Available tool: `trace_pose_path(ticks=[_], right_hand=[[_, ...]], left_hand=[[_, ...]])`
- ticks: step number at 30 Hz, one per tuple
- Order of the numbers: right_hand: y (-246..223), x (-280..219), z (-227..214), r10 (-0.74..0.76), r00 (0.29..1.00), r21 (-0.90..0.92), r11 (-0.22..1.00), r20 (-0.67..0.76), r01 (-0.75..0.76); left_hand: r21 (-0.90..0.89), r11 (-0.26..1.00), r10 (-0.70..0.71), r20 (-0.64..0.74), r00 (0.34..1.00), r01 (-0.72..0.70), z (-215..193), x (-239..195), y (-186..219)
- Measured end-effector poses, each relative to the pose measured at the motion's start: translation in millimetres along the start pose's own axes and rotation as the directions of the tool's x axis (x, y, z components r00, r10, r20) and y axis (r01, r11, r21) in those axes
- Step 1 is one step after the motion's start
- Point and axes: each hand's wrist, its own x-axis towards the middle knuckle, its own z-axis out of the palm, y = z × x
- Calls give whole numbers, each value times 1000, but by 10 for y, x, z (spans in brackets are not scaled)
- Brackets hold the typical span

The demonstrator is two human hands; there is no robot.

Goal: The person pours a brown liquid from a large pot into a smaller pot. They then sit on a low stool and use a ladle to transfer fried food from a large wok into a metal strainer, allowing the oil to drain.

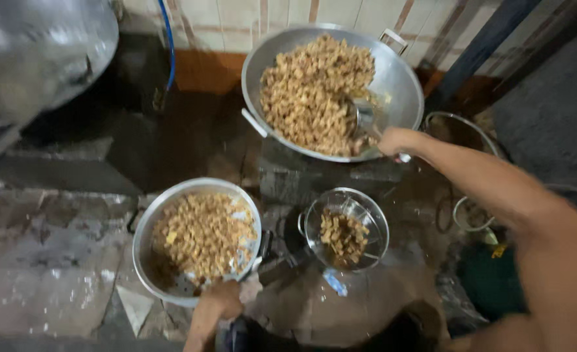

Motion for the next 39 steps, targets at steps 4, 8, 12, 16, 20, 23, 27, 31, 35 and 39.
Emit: trace_pose_path(ticks=[4,8,12,16,20,23,27,31,35,39], right_hand=[[78,-119,153,-15,996,356,934,90,-18],[-340,30,154,-115,993,177,977,-4,114],[-401,-211,300,82,992,883,453,96,-122],[-66,-338,457,-57,964,945,223,258,-240],[-310,-144,775,-492,864,881,-355,108,-313],[-596,-65,825,-510,859,708,-594,36,-382],[-508,-262,929,-489,872,691,-640,-28,-337],[-437,-806,841,-448,894,748,-599,-17,-286],[-322,-1576,953,-440,898,773,-580,-30,-258],[-305,-2579,1107,-385,917,810,-568,-104,-147]], left_hand=[[-95,995,-46,-141,989,32,324,68,-116],[63,995,82,-6,997,-81,172,362,-259],[23,998,68,-68,995,-67,294,179,-311],[-6,1000,25,-150,988,-26,392,198,-330],[44,994,93,60,994,-96,387,541,-412],[123,978,163,69,984,-170,389,672,-462],[207,951,218,77,973,-229,481,682,-584],[131,978,142,135,981,-160,548,674,-564],[250,938,206,158,966,-241,587,535,-486],[219,975,-1,222,975,-48,320,318,-227]])
